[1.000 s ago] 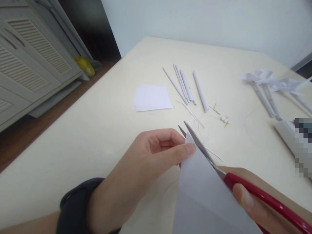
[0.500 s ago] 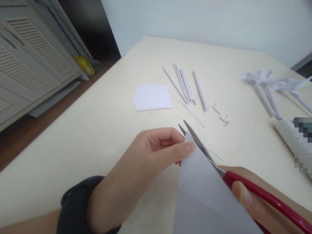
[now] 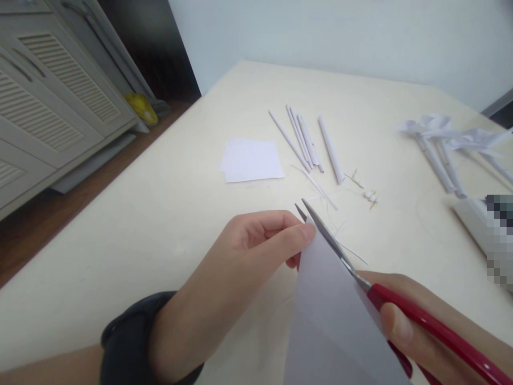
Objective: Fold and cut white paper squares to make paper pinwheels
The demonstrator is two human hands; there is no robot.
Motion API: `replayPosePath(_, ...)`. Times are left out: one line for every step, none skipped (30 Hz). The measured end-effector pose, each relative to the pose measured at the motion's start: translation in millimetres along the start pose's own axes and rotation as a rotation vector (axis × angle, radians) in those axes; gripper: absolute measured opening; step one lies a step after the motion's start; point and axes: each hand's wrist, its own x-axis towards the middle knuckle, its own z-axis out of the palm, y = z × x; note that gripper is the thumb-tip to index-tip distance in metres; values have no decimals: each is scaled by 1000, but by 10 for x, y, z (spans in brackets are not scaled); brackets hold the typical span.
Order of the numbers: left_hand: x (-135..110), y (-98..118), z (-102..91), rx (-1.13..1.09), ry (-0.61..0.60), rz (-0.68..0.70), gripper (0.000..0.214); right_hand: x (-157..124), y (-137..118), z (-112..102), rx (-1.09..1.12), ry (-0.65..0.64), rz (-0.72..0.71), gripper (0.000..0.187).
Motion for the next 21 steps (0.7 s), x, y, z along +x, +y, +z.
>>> replayPosePath(1, 0, -4, 16, 1, 18, 24, -3, 13, -3, 3, 7, -2, 53)
replayPosePath(1, -1, -8, 28, -1, 35, 24, -4, 26, -10, 17, -5, 1, 52)
replayPosePath(2, -2, -11, 37, -2, 48, 24, -5, 37, -20, 33, -32, 7, 52)
replayPosePath(2, -5, -15, 46, -4, 58, 24, -6, 46, -31, 41, -53, 11, 51)
replayPosePath(3, -7, -17, 55, -5, 64, 24, -8, 56, -41, 46, -75, 15, 51)
replayPosePath(5, -9, -19, 63, -6, 68, 23, -13, 65, -50, 51, -86, 20, 51)
replayPosePath(8, -9, -20, 69, -5, 72, 23, -20, 75, -55, 58, -89, 24, 51)
replayPosePath(11, -9, -20, 72, -2, 76, 23, -29, 86, -58, 66, -85, 30, 51)
replayPosePath(15, -8, -20, 73, 3, 80, 24, -40, 97, -59, 73, -80, 39, 52)
replayPosePath(19, -6, -21, 74, 7, 82, 24, -50, 108, -59, 78, -80, 51, 51)
replayPosePath(22, -4, -21, 76, 10, 82, 24, -58, 119, -60, 81, -87, 66, 50)
replayPosePath(24, -2, -22, 78, 10, 80, 24, -64, 129, -61, 84, -96, 78, 48)
replayPosePath(25, -1, -22, 80, 8, 77, 24, -66, 138, -63, 87, -107, 89, 47)
replayPosePath(24, -2, -23, 81, 5, 75, 24, -65, 145, -64, 92, -123, 95, 47)
replayPosePath(22, -3, -23, 81, 1, 74, 25, -62, 149, -65, 99, -127, 93, 47)
replayPosePath(19, -5, -23, 79, -3, 74, 25, -58, 149, -64, 113, -138, 90, 47)
replayPosePath(15, -9, -23, 76, -8, 75, 25, -54, 142, -62, 127, -151, 89, 47)
replayPosePath(12, -13, -22, 72, -11, 77, 25, -53, 127, -59, 142, -168, 94, 47)
replayPosePath(9, -17, -20, 69, -13, 78, 25, -55, 103, -57, 155, -185, 104, 47)
replayPosePath(8, -21, -19, 66, -13, 81, 25, -61, 71, -56, 156, -194, 127, 46)
replayPosePath(8, -24, -18, 63, -13, 84, 25, -72, 33, -57, 149, -203, 159, 46)
